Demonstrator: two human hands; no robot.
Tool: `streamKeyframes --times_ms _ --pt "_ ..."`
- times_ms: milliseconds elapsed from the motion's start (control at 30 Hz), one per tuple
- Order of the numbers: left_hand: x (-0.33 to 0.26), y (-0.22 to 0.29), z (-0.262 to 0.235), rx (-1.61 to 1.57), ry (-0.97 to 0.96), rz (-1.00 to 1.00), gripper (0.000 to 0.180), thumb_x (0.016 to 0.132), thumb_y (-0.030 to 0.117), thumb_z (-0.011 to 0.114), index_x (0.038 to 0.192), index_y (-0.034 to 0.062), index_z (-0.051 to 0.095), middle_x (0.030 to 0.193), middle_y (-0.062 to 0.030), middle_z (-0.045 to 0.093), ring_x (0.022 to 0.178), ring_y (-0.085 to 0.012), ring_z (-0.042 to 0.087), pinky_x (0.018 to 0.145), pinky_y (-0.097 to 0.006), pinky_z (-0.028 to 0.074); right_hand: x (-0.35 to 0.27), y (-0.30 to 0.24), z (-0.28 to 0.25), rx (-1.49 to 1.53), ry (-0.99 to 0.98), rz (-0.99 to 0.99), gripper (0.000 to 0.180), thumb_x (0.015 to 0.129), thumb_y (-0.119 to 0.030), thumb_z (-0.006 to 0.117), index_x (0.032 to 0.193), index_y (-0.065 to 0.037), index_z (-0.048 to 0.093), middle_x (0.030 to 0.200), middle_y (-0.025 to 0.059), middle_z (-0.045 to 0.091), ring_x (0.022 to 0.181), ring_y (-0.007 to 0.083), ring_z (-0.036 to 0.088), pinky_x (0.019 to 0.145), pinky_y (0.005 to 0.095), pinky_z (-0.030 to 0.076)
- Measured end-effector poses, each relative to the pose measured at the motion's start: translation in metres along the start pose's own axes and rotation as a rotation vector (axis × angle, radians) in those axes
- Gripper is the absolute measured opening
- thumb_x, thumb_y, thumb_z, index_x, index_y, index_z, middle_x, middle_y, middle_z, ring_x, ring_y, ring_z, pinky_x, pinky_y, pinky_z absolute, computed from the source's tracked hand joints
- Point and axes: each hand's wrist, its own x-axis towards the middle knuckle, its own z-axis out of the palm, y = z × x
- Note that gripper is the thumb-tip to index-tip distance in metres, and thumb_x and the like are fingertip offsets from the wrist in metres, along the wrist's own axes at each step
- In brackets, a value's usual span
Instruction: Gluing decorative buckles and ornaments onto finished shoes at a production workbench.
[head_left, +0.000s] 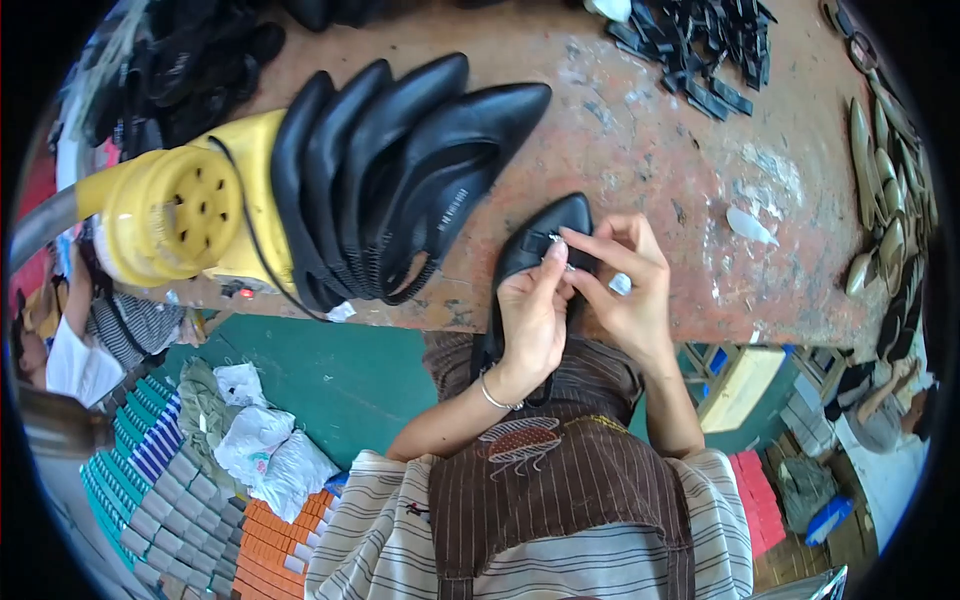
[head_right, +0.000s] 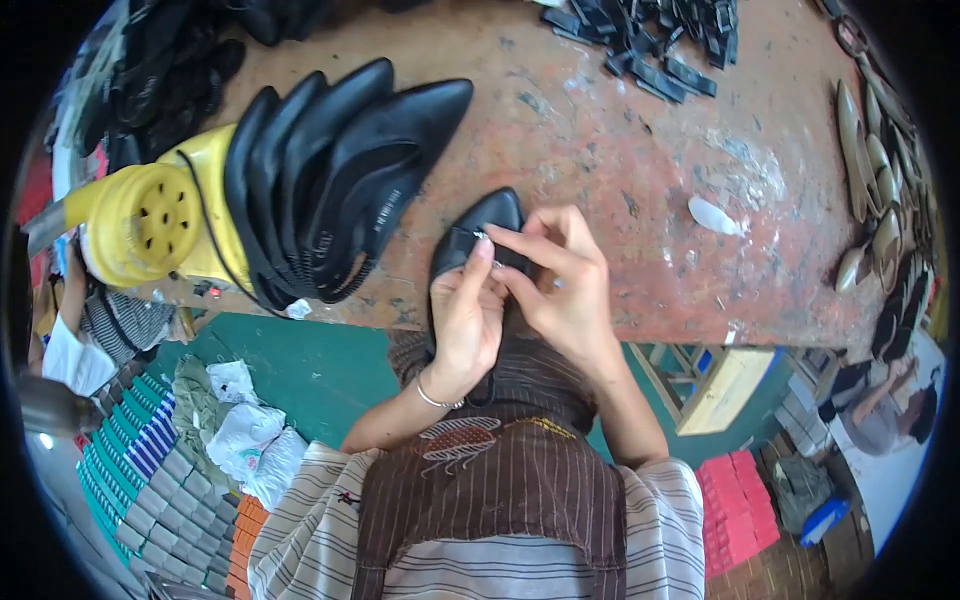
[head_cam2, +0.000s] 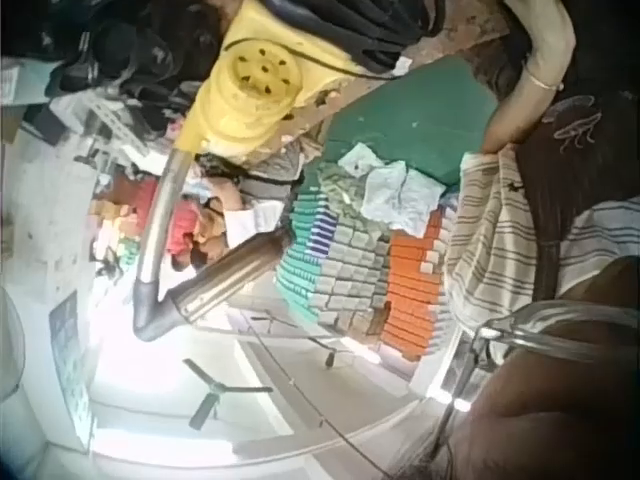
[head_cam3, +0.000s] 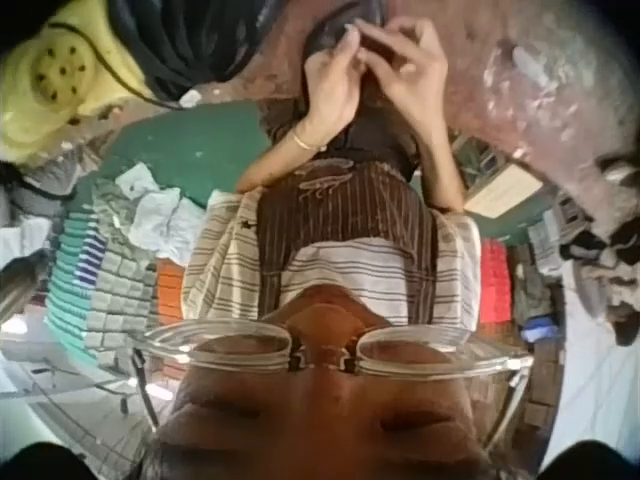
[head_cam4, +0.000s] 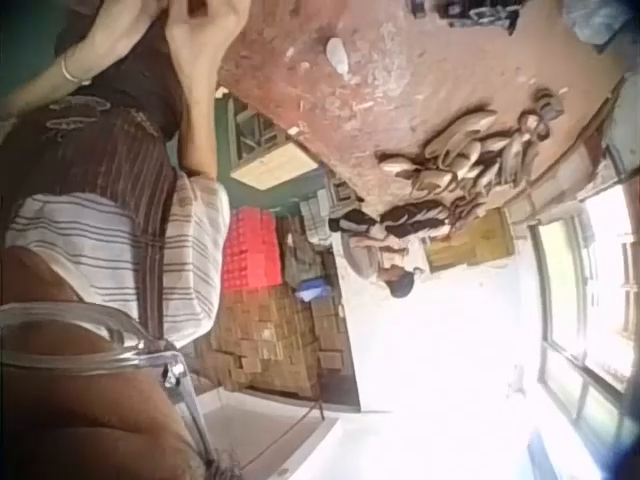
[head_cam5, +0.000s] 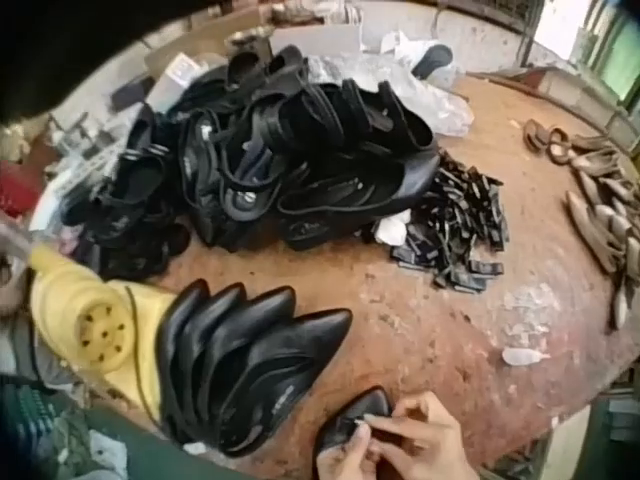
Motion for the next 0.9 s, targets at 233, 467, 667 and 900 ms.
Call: streamKeyframes --times_ms 233,467,667,900 --pt "-0.058 0.075 0.011 -0.013 -0.315 -0.099 0.007 0.090 0.003 0.056 0.084 0.0064 0.057 0.079 -0.0055 0.063 0.078 -0.0123 0.063 0.073 -0.025 0.051 -0.002 0.020 -0.014 0.546 0.172 0.245 0.019 0.090 -0.005 0.055 0.106 0.002 0.063 0.090 0.0068 0.062 0.078 0.0119 0.061 0.068 0.0235 0.050" --pt "-0.029 0.276 0.141 0.175 -0.786 0.607 0.017 0.093 0.003 0.050 0.105 -0.0077 0.056 0.106 -0.0172 0.063 0.102 -0.0228 0.061 0.091 -0.030 0.050 0.039 -0.015 0.080 0.552 -0.236 0.374 0.036 0.092 -0.026 0.056 0.100 0.010 0.060 0.076 0.0182 0.067 0.061 0.0191 0.068 0.055 0.0290 0.055" --pt "0.053 0.437 0.184 0.172 -0.029 0.830 0.033 0.092 0.006 0.054 0.121 -0.0068 0.046 0.125 -0.0225 0.050 0.121 -0.0286 0.046 0.103 -0.041 0.038 0.026 -0.031 0.103 0.726 0.005 0.243 0.021 0.090 -0.006 0.055 0.105 0.008 0.054 0.080 0.0125 0.066 0.066 0.0160 0.066 0.055 0.0278 0.056" --pt "-0.012 0.168 0.092 1.363 -0.539 0.917 0.045 0.081 0.007 0.065 0.125 0.0052 0.055 0.134 -0.0098 0.048 0.122 -0.0201 0.047 0.095 -0.029 0.043 -0.021 -0.013 -0.014 0.812 -0.162 0.361 0.018 0.089 -0.002 0.053 0.107 0.004 0.056 0.076 0.0070 0.066 0.062 0.0110 0.063 0.054 0.0256 0.051"
